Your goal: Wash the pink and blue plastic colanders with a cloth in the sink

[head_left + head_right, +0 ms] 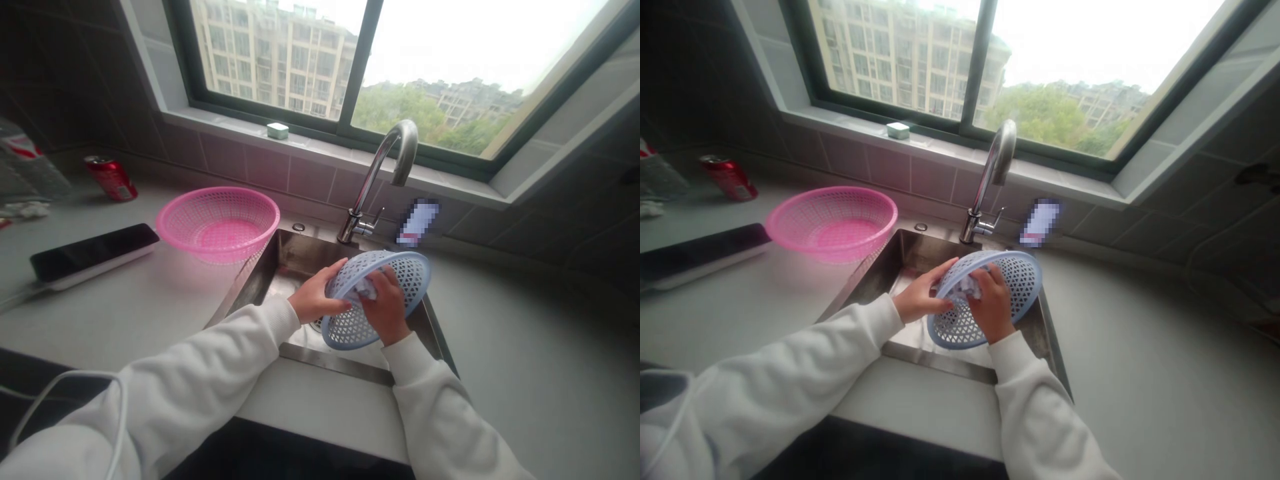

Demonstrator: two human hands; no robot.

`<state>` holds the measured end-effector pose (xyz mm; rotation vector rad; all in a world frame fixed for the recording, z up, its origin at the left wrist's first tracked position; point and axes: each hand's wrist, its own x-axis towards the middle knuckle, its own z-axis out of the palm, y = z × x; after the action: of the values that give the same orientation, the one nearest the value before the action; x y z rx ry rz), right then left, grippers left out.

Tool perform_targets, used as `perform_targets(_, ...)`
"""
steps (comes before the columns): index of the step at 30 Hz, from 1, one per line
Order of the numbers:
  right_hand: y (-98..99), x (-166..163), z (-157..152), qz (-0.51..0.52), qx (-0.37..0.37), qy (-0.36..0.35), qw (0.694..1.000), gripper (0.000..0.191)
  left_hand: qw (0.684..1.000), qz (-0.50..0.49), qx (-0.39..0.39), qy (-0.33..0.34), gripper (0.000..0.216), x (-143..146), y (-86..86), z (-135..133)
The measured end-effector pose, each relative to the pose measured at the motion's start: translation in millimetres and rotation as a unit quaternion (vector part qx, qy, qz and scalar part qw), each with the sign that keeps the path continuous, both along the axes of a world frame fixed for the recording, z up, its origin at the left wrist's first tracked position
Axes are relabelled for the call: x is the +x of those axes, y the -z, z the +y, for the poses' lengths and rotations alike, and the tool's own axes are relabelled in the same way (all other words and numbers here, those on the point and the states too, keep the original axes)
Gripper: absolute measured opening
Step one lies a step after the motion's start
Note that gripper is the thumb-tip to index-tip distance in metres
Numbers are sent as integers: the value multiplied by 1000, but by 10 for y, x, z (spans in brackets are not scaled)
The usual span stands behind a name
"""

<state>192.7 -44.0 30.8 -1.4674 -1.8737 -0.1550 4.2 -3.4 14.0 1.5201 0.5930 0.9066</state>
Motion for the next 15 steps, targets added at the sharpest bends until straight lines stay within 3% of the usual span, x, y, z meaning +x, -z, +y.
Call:
perform_targets(3,23,-107,-23,-73,-147,-72,984,24,999,-42,-9,-20,98,-13,24,39)
perform_targets(6,2,-2,7,-115,-211,8,971,25,998,-53,-33,-16,99,-30,3,66)
perform_targets(10,-24,200,67,-77,-115,148,979,32,999,-27,-45,3,104,-15,-47,44)
perform_targets(12,-6,183,67,-58,-58,121,989,33,999,-16,-39,6,104,1,-47,24)
perform_targets(15,44,51,42,-56,-54,-12,997,33,998,-22,-51,5,101,17,-6,15)
